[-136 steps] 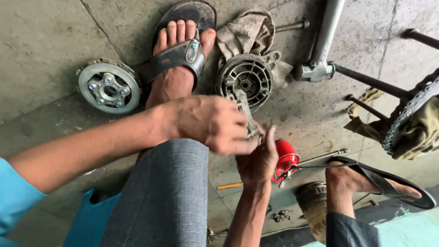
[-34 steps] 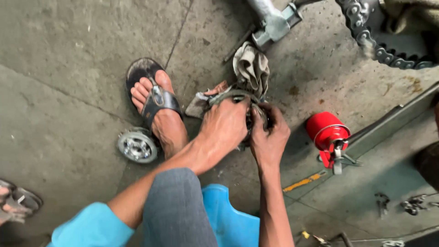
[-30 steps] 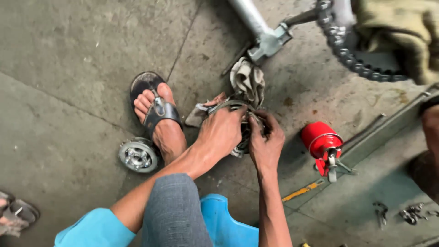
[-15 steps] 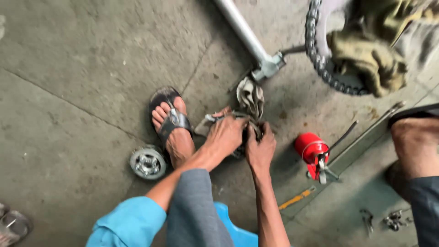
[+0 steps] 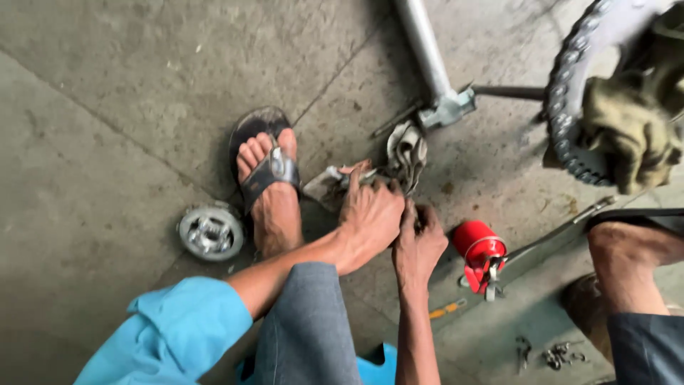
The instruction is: Disassembling and inspecting motorcycle brake components on a workshop floor.
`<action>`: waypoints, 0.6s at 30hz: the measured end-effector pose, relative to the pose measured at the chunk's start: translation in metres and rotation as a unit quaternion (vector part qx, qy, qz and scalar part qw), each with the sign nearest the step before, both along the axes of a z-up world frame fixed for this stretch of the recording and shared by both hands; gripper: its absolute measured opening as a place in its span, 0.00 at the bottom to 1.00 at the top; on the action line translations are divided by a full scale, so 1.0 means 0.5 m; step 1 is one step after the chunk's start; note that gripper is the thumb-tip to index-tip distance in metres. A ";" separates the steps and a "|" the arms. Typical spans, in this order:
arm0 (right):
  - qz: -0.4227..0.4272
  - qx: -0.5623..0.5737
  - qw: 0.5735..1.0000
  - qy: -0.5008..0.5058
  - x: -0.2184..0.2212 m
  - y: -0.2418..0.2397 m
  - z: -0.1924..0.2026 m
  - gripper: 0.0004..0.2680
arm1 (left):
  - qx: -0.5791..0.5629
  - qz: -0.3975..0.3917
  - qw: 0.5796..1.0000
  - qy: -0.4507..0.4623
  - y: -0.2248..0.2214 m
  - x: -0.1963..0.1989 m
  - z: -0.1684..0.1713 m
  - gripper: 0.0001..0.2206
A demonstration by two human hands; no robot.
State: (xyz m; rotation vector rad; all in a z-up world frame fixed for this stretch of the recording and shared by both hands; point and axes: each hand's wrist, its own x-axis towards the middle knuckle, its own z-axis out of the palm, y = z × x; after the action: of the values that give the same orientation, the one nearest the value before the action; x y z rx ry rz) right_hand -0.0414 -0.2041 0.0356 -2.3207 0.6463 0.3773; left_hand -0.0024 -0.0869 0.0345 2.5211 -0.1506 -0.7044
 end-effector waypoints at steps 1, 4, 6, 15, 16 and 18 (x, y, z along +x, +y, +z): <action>-0.029 -0.005 0.999 0.022 0.009 0.003 -0.007 0.14 | 0.020 -0.026 0.999 -0.018 -0.001 0.008 -0.004 0.13; -0.069 -0.020 0.997 0.040 -0.006 0.006 0.003 0.14 | 0.026 -0.058 0.998 0.006 -0.010 -0.014 -0.003 0.13; -0.079 -0.022 0.997 0.014 -0.005 0.015 -0.004 0.15 | 0.019 -0.064 0.997 0.026 -0.013 -0.014 -0.016 0.11; -0.128 -0.020 0.990 0.052 -0.023 0.010 0.001 0.16 | 0.059 -0.081 0.995 0.012 -0.030 -0.015 -0.023 0.08; -0.109 -0.001 0.994 0.021 -0.025 0.012 0.006 0.15 | 0.040 -0.076 0.996 0.028 -0.029 -0.019 -0.029 0.08; -0.088 0.019 0.996 -0.013 -0.028 0.021 0.020 0.14 | 0.022 -0.068 0.997 0.042 -0.022 -0.019 -0.016 0.08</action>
State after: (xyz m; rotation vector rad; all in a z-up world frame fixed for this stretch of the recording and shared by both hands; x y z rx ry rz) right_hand -0.0556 -0.1935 0.0457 -2.2090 0.8163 0.2759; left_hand -0.0120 -0.0980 0.0265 2.5355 -0.2826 -0.8765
